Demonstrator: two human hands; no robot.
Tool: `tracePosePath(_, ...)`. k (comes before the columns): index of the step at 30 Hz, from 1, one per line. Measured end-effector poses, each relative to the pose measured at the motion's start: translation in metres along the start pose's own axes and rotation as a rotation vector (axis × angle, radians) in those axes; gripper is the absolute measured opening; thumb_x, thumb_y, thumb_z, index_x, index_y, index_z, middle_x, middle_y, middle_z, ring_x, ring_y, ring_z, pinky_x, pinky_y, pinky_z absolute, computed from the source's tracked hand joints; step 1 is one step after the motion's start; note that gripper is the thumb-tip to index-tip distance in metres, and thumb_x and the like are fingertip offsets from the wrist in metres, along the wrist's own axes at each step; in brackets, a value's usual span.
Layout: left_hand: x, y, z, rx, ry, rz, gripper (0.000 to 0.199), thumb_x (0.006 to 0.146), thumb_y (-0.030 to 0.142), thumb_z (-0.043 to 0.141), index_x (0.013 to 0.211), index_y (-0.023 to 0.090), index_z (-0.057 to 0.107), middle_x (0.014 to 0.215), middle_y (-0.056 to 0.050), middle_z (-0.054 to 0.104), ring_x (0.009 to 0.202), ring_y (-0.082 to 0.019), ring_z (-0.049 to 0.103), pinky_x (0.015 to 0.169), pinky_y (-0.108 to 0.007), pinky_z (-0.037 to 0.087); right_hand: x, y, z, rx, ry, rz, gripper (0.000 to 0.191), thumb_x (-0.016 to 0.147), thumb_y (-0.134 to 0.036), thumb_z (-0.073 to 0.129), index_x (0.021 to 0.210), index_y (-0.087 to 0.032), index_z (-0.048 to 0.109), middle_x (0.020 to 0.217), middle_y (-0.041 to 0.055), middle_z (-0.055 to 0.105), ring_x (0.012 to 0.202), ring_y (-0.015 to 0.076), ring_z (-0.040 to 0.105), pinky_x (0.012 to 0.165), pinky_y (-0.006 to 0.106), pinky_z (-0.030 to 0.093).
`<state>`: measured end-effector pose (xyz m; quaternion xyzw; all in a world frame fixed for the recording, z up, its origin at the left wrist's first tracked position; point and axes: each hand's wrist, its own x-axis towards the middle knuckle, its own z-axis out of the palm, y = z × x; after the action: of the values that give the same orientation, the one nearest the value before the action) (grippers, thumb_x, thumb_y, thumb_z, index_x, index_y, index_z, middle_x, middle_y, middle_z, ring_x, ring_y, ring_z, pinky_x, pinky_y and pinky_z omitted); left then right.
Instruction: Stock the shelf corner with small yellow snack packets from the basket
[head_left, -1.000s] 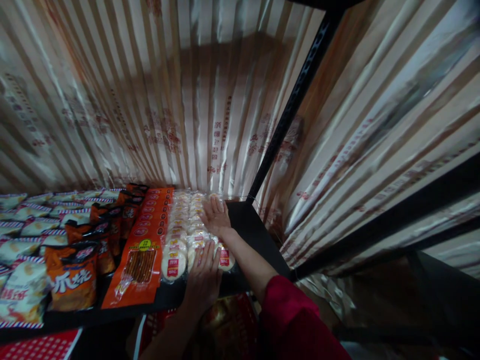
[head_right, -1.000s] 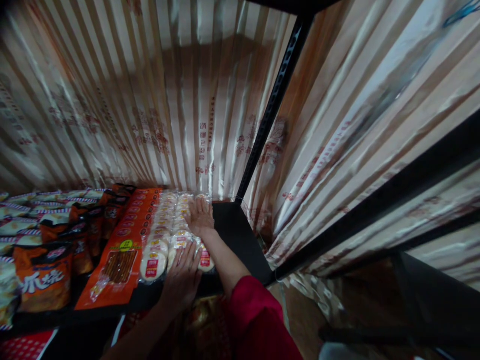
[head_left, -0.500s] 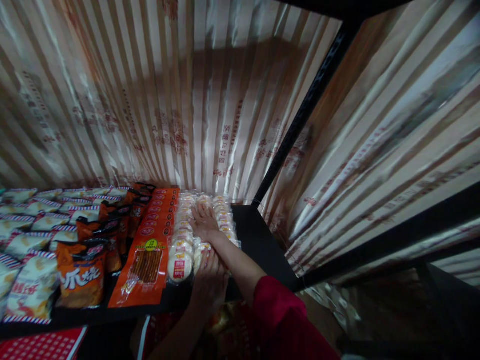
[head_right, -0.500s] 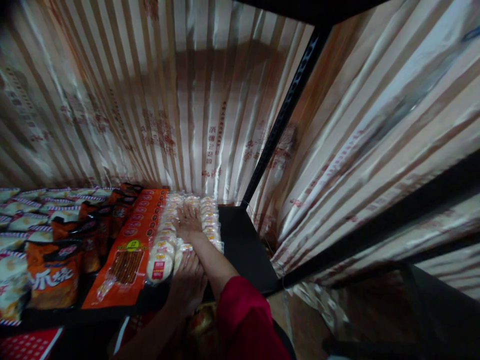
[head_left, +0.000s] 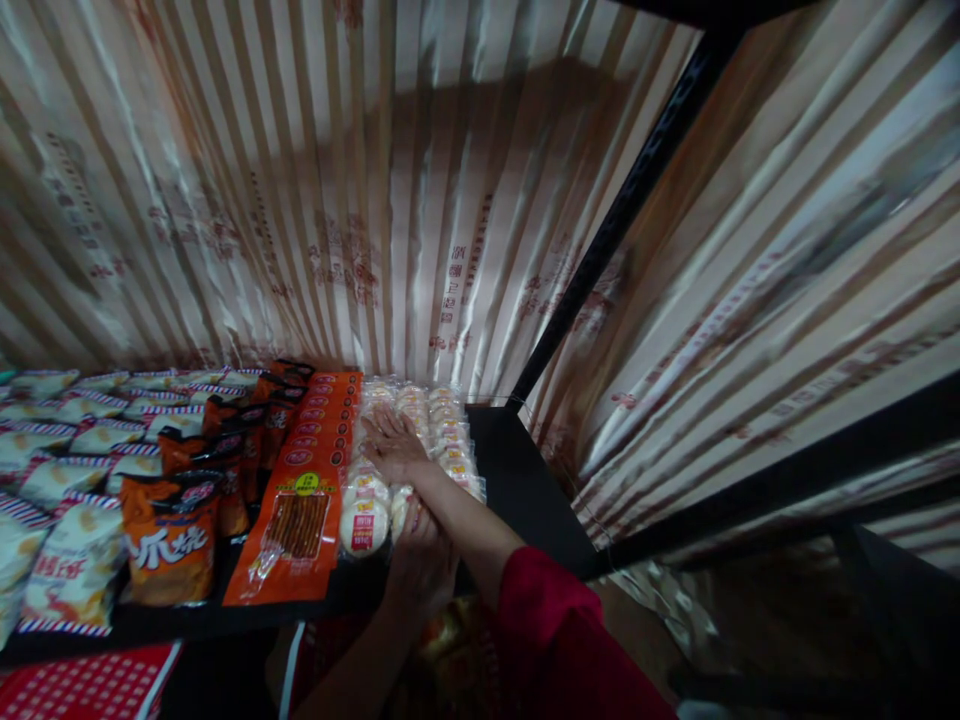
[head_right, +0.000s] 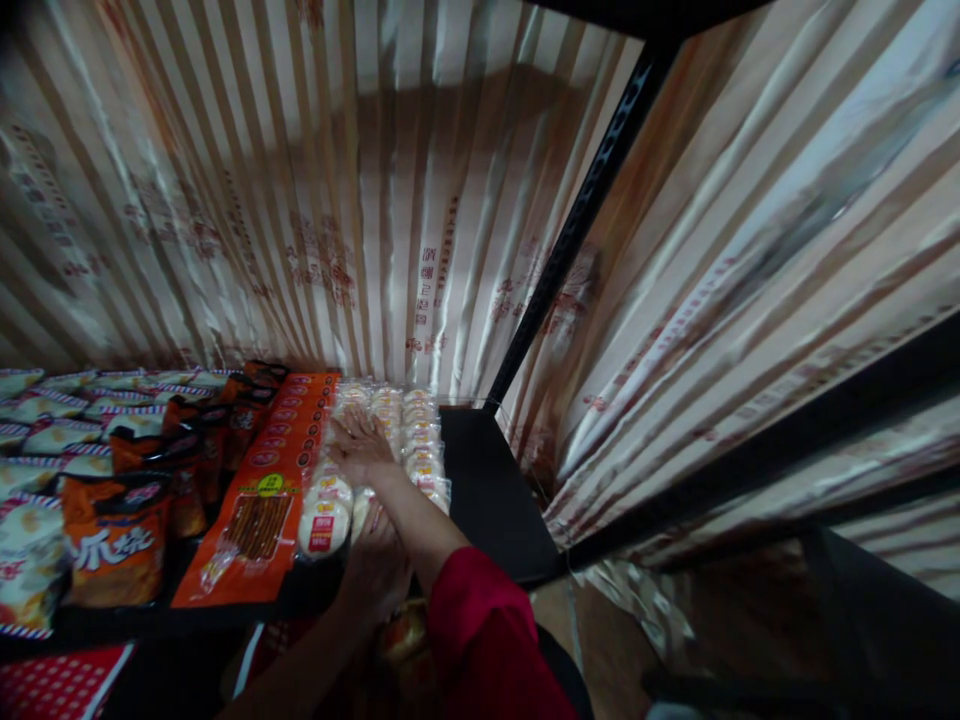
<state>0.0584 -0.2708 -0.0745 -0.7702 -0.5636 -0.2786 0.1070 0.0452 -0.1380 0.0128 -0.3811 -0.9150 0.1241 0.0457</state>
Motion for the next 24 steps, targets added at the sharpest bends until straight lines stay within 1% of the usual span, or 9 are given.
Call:
tracePosePath(3, 0.004, 0.002, -0.009, 0.032, 0.003, -0.001, 0.039, 0.086, 0.026, 0.039, 0.121, 0.014, 0.052, 0.126, -0.013, 0.055, 0.121, -0.025, 0.047, 0.106, -0.048, 0.029, -0.009, 0.005, -0.012, 0.045, 0.135, 0.023, 0.056, 0.092, -0.05, 0.015, 0.143, -0.026, 0.018, 0.153, 0.001, 0.007, 0.14, 0.0176, -0.001, 0.112, 0.043, 0.005)
tracePosePath(5, 0.006, 0.002, -0.013, 0.04, -0.008, -0.013, 0.041, 0.086, 0.027, 0.04, 0.124, 0.013, 0.05, 0.131, -0.014, 0.051, 0.125, -0.025, 0.042, 0.107, -0.047, 0.028, -0.021, 0.013, -0.02, 0.066, 0.233, 0.093, 0.054, 0.094, -0.046, 0.014, 0.143, -0.025, 0.02, 0.152, 0.0002, 0.012, 0.14, 0.0174, 0.001, 0.112, 0.043, 0.008)
tracePosePath(8, 0.007, 0.002, -0.016, 0.035, -0.014, -0.032, 0.043, 0.085, 0.03, 0.042, 0.124, 0.014, 0.05, 0.136, -0.013, 0.046, 0.13, -0.025, 0.036, 0.107, -0.044, 0.029, -0.05, 0.031, -0.025, 0.092, 0.335, 0.165, 0.053, 0.094, -0.043, 0.015, 0.141, -0.022, 0.027, 0.151, 0.0011, 0.019, 0.14, 0.0167, 0.007, 0.113, 0.04, 0.013)
tracePosePath(10, 0.007, 0.001, -0.017, 0.037, -0.012, -0.012, 0.044, 0.085, 0.03, 0.042, 0.126, 0.014, 0.049, 0.138, -0.013, 0.044, 0.132, -0.025, 0.033, 0.107, -0.045, 0.029, -0.075, 0.043, -0.022, 0.117, 0.413, 0.196, 0.054, 0.094, -0.042, 0.014, 0.14, -0.019, 0.031, 0.15, 0.0028, 0.023, 0.139, 0.0164, 0.011, 0.113, 0.039, 0.016)
tracePosePath(14, 0.008, 0.0, -0.019, 0.067, 0.003, 0.033, 0.051, 0.084, 0.028, 0.041, 0.134, 0.015, 0.04, 0.143, -0.012, 0.037, 0.134, -0.024, 0.029, 0.108, -0.045, 0.027, -0.128, 0.06, -0.007, 0.166, 0.565, 0.278, 0.056, 0.093, -0.043, 0.016, 0.134, -0.013, 0.04, 0.146, 0.0095, 0.03, 0.138, 0.0182, 0.019, 0.111, 0.04, 0.023)
tracePosePath(16, 0.008, 0.0, -0.021, 0.086, 0.024, 0.049, 0.051, 0.084, 0.028, 0.041, 0.133, 0.014, 0.04, 0.142, -0.012, 0.037, 0.134, -0.024, 0.029, 0.109, -0.044, 0.027, -0.152, 0.062, 0.005, 0.172, 0.619, 0.315, 0.055, 0.093, -0.042, 0.02, 0.131, -0.01, 0.044, 0.144, 0.0128, 0.034, 0.137, 0.0194, 0.021, 0.11, 0.04, 0.025)
tracePosePath(18, 0.008, 0.0, -0.022, 0.106, 0.052, 0.077, 0.048, 0.084, 0.026, 0.041, 0.131, 0.012, 0.044, 0.141, -0.013, 0.039, 0.133, -0.024, 0.03, 0.109, -0.043, 0.027, -0.171, 0.061, 0.018, 0.169, 0.664, 0.351, 0.053, 0.093, -0.04, 0.023, 0.13, -0.01, 0.045, 0.143, 0.0138, 0.036, 0.136, 0.0201, 0.024, 0.109, 0.042, 0.027)
tracePosePath(21, 0.005, -0.001, -0.024, 0.128, 0.081, 0.146, 0.044, 0.084, 0.018, 0.038, 0.127, 0.011, 0.048, 0.139, -0.011, 0.042, 0.133, -0.022, 0.032, 0.11, -0.04, 0.026, -0.193, 0.055, 0.037, 0.147, 0.639, 0.34, 0.049, 0.092, -0.038, 0.028, 0.131, -0.012, 0.045, 0.143, 0.0135, 0.035, 0.136, 0.021, 0.025, 0.108, 0.043, 0.031)
tracePosePath(24, -0.005, -0.001, -0.028, 0.127, 0.087, 0.146, 0.043, 0.084, 0.016, 0.037, 0.125, 0.012, 0.05, 0.138, -0.011, 0.044, 0.132, -0.021, 0.033, 0.11, -0.04, 0.026, -0.209, 0.05, 0.053, 0.127, 0.585, 0.3, 0.046, 0.091, -0.034, 0.033, 0.132, -0.017, 0.044, 0.146, 0.0108, 0.03, 0.136, 0.0218, 0.024, 0.107, 0.043, 0.033)
